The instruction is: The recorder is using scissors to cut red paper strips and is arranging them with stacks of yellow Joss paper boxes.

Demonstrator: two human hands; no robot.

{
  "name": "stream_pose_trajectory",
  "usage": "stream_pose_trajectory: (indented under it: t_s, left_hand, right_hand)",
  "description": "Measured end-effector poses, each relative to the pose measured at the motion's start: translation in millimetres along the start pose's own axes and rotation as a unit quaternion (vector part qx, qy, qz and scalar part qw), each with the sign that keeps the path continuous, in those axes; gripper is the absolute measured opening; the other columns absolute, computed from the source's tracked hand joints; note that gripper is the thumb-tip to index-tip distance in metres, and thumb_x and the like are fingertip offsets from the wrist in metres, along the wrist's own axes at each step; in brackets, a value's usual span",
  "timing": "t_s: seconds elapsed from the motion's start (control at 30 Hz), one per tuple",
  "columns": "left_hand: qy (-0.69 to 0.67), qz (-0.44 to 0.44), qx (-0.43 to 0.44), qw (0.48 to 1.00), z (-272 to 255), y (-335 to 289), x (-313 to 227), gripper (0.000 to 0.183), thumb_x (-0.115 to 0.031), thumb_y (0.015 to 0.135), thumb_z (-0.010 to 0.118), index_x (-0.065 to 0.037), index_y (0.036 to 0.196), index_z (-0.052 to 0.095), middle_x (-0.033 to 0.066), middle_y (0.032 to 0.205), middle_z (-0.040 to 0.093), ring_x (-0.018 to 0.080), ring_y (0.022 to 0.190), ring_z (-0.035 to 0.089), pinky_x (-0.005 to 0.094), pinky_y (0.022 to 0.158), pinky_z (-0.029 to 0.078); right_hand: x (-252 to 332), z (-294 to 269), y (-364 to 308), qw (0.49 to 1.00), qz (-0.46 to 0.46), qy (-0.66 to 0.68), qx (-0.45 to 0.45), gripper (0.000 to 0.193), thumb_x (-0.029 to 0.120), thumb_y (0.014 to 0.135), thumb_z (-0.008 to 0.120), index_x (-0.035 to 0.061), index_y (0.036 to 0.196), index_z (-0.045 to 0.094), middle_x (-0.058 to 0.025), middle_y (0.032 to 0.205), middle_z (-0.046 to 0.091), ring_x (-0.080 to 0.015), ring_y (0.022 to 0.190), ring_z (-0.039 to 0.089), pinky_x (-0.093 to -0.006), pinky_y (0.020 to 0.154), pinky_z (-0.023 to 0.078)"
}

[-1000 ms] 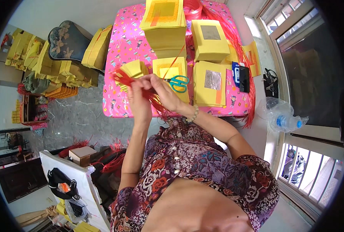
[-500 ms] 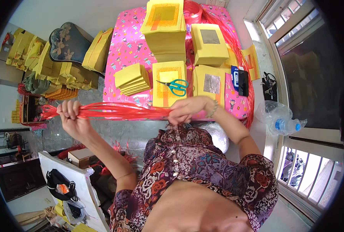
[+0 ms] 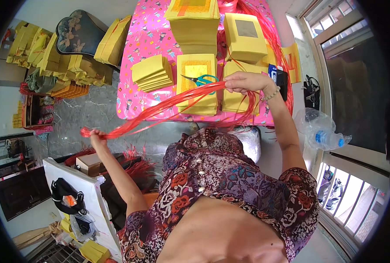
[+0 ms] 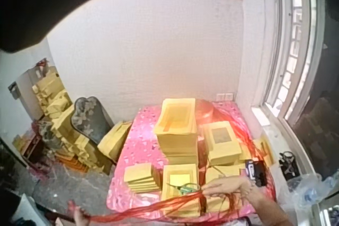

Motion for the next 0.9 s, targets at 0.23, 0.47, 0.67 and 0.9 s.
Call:
stream_pose_trajectory:
  t_s: [0.23,0.47,0.67,0.9]
  left_hand:
    - [0.662,0.465,0.085,0.581,160,-102,97,0.056,-0.025,0.084,0.062,0.001,0.128,0.039,0.0198,0.123,0.051,0.0315,0.109,0.053,0.0425,0.092,0.042]
    - [0.528,0.302,0.537,0.584,279,-241,146,0.054,-0.012,0.086,0.056,-0.003,0.135,0.033,0.0242,0.121,0.051,0.0331,0.107,0.055,0.0388,0.087,0.045]
    - [0.719,0.311,0.441,0.438,228,-193,141,0.024,-0.004,0.083,0.052,-0.008,0.107,0.052,0.0207,0.073,0.059,0.0392,0.067,0.059,0.0462,0.055,0.044]
    - [0.734,0.396,0.284,0.473,134,-117,73,0.012,-0.005,0.087,0.048,-0.007,0.098,0.052,0.0215,0.074,0.057,0.0419,0.068,0.057,0.0460,0.054,0.043]
  right_hand:
    - [19,29,42,0.994,-0.038,-0.089,0.047,0.031,0.033,0.096,0.042,0.0066,0.083,0.054,0.0047,0.068,0.044,-0.0040,0.054,0.037,-0.0204,0.046,0.033]
    - [60,62,70,0.976,-0.073,-0.188,0.078,0.035,0.035,0.095,0.041,0.0055,0.082,0.054,0.0012,0.066,0.044,-0.0087,0.060,0.043,-0.0254,0.052,0.037]
    - [19,46,61,0.949,-0.125,-0.268,0.110,0.038,0.037,0.097,0.040,0.0000,0.096,0.049,-0.0088,0.078,0.050,-0.0188,0.075,0.047,-0.0344,0.071,0.040]
    - [-14,15,21,0.962,-0.055,-0.264,0.044,0.033,0.031,0.097,0.038,0.0008,0.092,0.051,-0.0088,0.082,0.054,-0.0185,0.080,0.051,-0.0319,0.074,0.042]
Point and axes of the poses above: each hand's wrist, its own y-axis towards the middle knuckle, its own z-axis out of the palm, x = y × z, the point moved 1 cm from there along y, towards the middle knuckle
